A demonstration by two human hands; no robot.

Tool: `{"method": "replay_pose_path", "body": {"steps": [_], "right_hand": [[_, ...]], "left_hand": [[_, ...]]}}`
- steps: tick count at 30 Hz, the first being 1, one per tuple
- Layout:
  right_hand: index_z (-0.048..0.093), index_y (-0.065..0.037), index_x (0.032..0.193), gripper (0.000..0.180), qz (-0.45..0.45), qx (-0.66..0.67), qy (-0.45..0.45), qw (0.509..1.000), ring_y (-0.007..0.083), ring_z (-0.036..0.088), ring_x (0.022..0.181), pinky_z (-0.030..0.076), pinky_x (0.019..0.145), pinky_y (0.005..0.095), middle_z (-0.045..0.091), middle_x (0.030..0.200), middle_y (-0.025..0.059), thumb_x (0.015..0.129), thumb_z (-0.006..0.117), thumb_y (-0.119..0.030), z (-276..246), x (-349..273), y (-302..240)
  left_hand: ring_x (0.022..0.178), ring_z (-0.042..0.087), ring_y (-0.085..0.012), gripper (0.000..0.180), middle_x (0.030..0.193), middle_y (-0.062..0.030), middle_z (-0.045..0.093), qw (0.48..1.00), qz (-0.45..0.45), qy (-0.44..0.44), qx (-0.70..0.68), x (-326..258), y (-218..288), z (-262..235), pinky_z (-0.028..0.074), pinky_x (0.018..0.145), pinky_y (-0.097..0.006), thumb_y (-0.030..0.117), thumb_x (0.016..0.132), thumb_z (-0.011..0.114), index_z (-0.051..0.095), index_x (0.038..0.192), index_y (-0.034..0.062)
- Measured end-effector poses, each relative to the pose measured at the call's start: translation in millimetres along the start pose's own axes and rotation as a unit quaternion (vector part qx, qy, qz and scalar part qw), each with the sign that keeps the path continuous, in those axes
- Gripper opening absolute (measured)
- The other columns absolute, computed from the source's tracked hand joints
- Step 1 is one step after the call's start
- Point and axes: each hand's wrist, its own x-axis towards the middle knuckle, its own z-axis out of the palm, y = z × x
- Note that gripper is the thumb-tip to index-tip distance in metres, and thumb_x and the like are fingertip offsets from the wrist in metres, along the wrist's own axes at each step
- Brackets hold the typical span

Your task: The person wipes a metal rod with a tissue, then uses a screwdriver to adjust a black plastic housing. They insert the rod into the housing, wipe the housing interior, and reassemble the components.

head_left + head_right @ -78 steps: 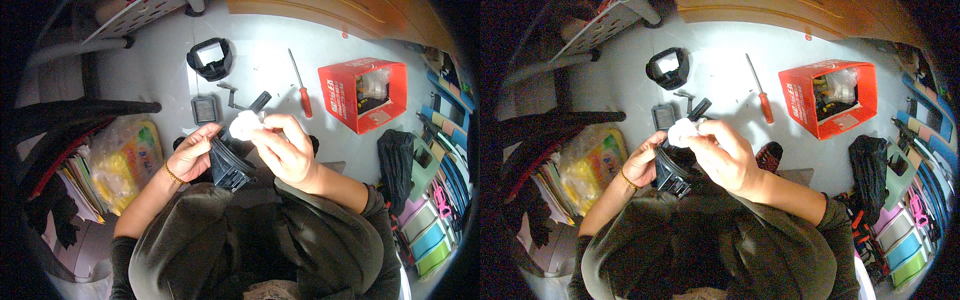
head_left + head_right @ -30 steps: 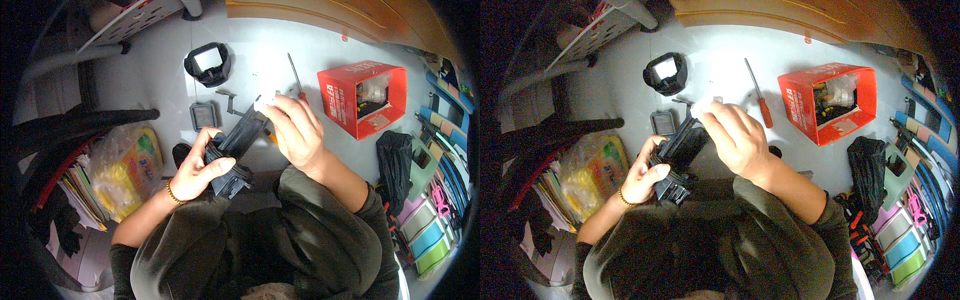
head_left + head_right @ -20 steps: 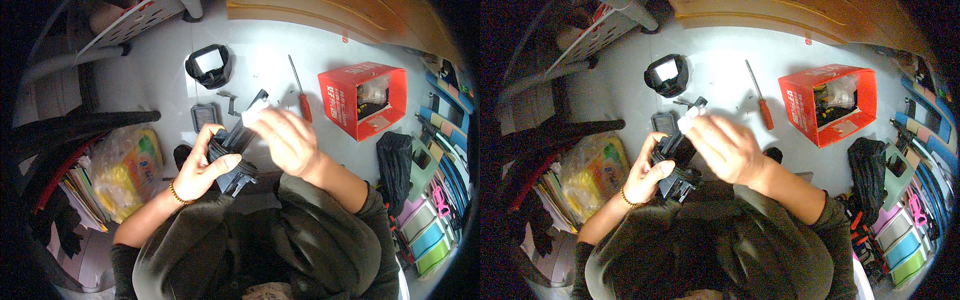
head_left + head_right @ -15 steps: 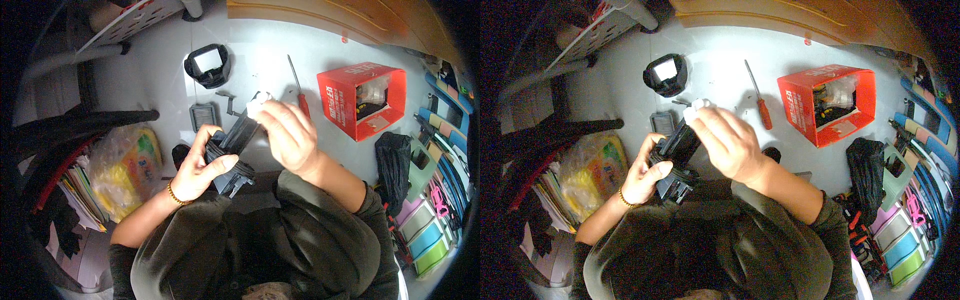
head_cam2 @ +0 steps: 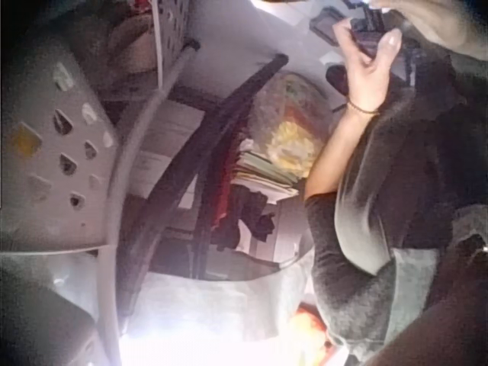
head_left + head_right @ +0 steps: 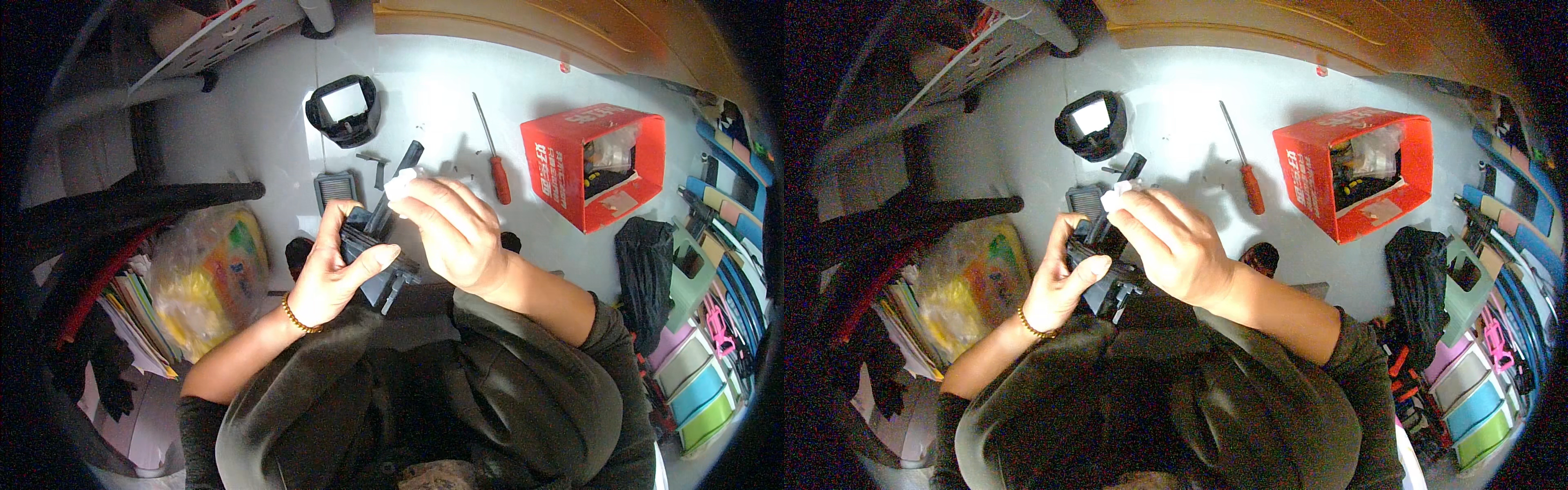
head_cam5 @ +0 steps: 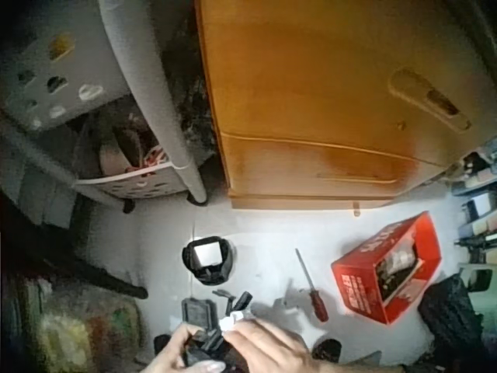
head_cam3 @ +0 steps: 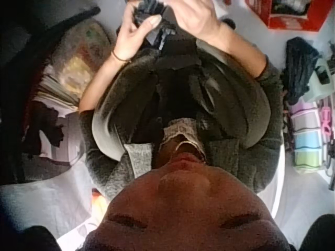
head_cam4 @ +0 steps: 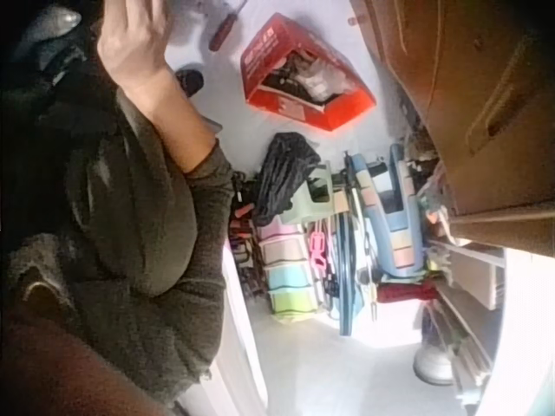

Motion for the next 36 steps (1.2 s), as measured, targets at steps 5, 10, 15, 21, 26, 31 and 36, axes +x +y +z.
{"method": "replay_pose_path", "body": {"steps": [5, 10, 15, 21, 26, 31, 36], "right_hand": [[0.066, 0.002, 0.101, 0.020, 0.056, 0.109, -0.025, 0.992, 0.0308, 0.067, 0.098, 0.056, 0.085, 0.0381, 0.066, 0.107, 0.0153, 0.082, 0.063, -0.003, 3, -2, -10], [0.066, 0.002, 0.099, 0.011, 0.261, 0.306, -0.069, 0.913, 0.0203, 0.068, 0.092, 0.056, 0.080, 0.0319, 0.068, 0.100, 0.0119, 0.089, 0.060, 0.002, -8, 6, -10], [0.064, 0.002, 0.102, 0.009, 0.430, 0.559, 0.003, 0.709, 0.0130, 0.064, 0.085, 0.051, 0.079, 0.0264, 0.067, 0.095, 0.0070, 0.095, 0.059, -0.001, -21, -6, 14], [0.060, 0.001, 0.109, 0.013, 0.374, 0.634, 0.065, 0.674, 0.0150, 0.062, 0.093, 0.050, 0.082, 0.0292, 0.066, 0.104, 0.0094, 0.098, 0.055, -0.002, -29, -13, 26], [0.058, 0.000, 0.113, 0.016, 0.346, 0.609, 0.103, 0.706, 0.0176, 0.059, 0.108, 0.045, 0.097, 0.0320, 0.063, 0.111, 0.0092, 0.097, 0.054, -0.001, -44, -4, 30], [0.060, 0.001, 0.112, 0.016, 0.336, 0.519, 0.144, 0.773, 0.0168, 0.061, 0.105, 0.047, 0.096, 0.0301, 0.064, 0.111, 0.0094, 0.096, 0.057, 0.001, -44, 7, 24], [0.060, 0.002, 0.109, 0.016, 0.320, 0.459, 0.131, 0.818, 0.0161, 0.061, 0.104, 0.049, 0.094, 0.0301, 0.062, 0.114, 0.0099, 0.093, 0.059, 0.004, -42, 9, 19]], "left_hand": [[0.085, 0.048, -0.0042, 0.045, 0.095, 0.0017, 0.051, 0.997, 0.006, -0.001, 0.080, 4, -5, -7, 0.045, 0.078, -0.022, 0.019, 0.090, 0.075, 0.041, 0.116, 0.0049], [0.089, 0.049, -0.0067, 0.052, 0.098, 0.0003, 0.052, 0.995, 0.036, -0.001, 0.091, 3, -12, -9, 0.044, 0.083, -0.024, 0.020, 0.087, 0.078, 0.040, 0.119, 0.0042], [0.096, 0.048, -0.0076, 0.052, 0.102, -0.0004, 0.052, 0.999, 0.031, 0.004, 0.043, -1, -11, -15, 0.042, 0.087, -0.024, 0.016, 0.087, 0.077, 0.039, 0.122, 0.0044], [0.104, 0.051, -0.0096, 0.052, 0.113, -0.0036, 0.052, 0.997, -0.001, 0.001, -0.080, -5, -24, -23, 0.042, 0.095, -0.027, 0.028, 0.093, 0.069, 0.040, 0.128, 0.0033], [0.104, 0.059, -0.0153, 0.054, 0.117, -0.0083, 0.056, 0.972, -0.036, -0.031, -0.228, -6, -17, -17, 0.049, 0.094, -0.031, 0.035, 0.093, 0.067, 0.042, 0.127, 0.0024], [0.101, 0.066, -0.0210, 0.089, 0.127, -0.0116, 0.056, 0.984, -0.093, -0.032, -0.149, -12, -2, -13, 0.061, 0.080, -0.034, 0.063, 0.082, 0.068, 0.035, 0.141, 0.0038], [0.097, 0.065, -0.0168, 0.084, 0.121, -0.0091, 0.058, 0.987, -0.081, -0.038, -0.133, -14, 0, -9, 0.060, 0.077, -0.031, 0.062, 0.081, 0.070, 0.039, 0.134, 0.0040]]}}
